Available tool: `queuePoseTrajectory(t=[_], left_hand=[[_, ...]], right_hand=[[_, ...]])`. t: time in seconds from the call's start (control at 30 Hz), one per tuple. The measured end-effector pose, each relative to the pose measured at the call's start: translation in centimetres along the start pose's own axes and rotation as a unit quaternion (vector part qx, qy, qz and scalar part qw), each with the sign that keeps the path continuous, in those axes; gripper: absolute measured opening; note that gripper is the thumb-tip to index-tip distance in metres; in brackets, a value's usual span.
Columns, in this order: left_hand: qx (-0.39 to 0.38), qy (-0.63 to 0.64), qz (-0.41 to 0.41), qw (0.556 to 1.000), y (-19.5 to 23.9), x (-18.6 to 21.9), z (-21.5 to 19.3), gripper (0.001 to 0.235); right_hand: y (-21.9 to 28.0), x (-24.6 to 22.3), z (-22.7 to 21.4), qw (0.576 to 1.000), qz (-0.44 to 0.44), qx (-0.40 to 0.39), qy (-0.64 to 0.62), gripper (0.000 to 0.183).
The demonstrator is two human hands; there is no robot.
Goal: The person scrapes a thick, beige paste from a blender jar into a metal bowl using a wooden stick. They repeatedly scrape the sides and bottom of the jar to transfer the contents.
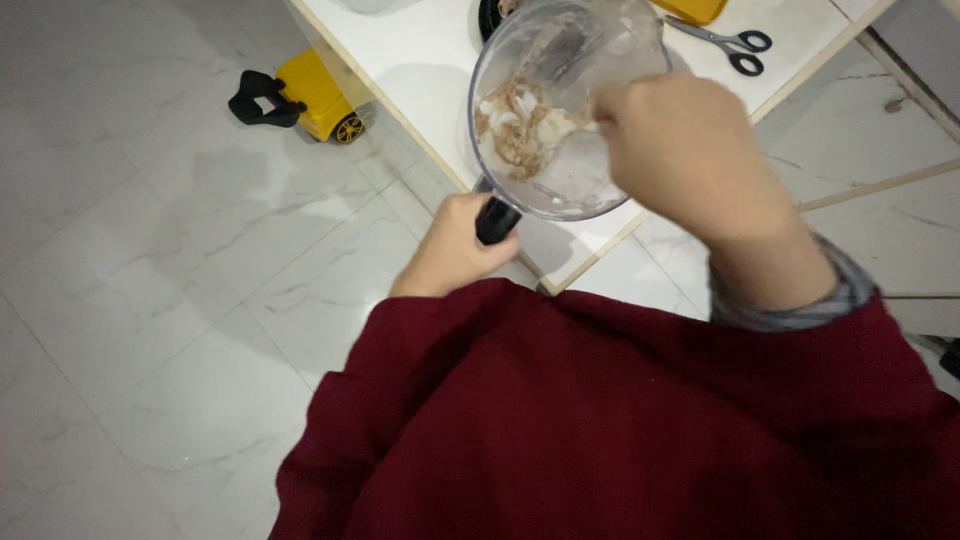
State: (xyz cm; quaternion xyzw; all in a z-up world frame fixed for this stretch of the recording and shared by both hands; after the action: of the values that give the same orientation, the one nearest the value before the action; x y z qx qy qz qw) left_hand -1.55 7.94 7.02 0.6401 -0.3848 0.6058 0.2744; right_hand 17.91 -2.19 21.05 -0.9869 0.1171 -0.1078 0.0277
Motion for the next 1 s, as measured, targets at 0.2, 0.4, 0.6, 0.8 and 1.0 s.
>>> queuePoseTrajectory(t=[0.2, 0.4, 0.6, 0.8, 1.0], left_hand=[[0.027, -0.088, 0.055, 0.994, -1.0, 4.3, -1.2, 0.026], [0.134, -0.093, 0.122, 0.979, -0.4, 6.1, -1.0, 0.031], [0.088, -0.054, 0.15, 0.983, 0.8, 6.1, -0.1, 0.025], [0.095, -0.072, 0.131, 0.984, 1.3, 5.7, -0.5, 0.018], [0.104, -0.067, 0.159, 0.979, 1.8, 5.2, -0.8, 0.017]], right_hand=[[1.1, 1.5, -2.0, 0.992, -0.057, 0.107, -0.022, 0.02], [0.7, 0.8, -1.5, 0.986, -0.106, 0.124, 0.037, 0.029], [-1.4, -0.7, 1.9, 0.976, -0.14, 0.123, 0.111, 0.017], [-3.2, -1.6, 5.5, 0.967, -0.14, 0.072, 0.201, 0.022], [-5.1, -2.6, 6.8, 0.98, -0.166, 0.078, 0.084, 0.019]])
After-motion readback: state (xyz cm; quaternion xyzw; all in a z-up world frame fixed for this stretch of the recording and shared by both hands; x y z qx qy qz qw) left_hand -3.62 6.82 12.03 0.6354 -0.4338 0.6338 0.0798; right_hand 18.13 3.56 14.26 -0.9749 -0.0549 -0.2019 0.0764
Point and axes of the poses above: each hand's wrist, its own y-axis away from the middle knuckle, its own z-axis out of the palm, x = y × z, the point moved 2 cm from there along -y, towards the middle knuckle, and after that the axes turned 14 degrees about y, right-handed, at the moved point
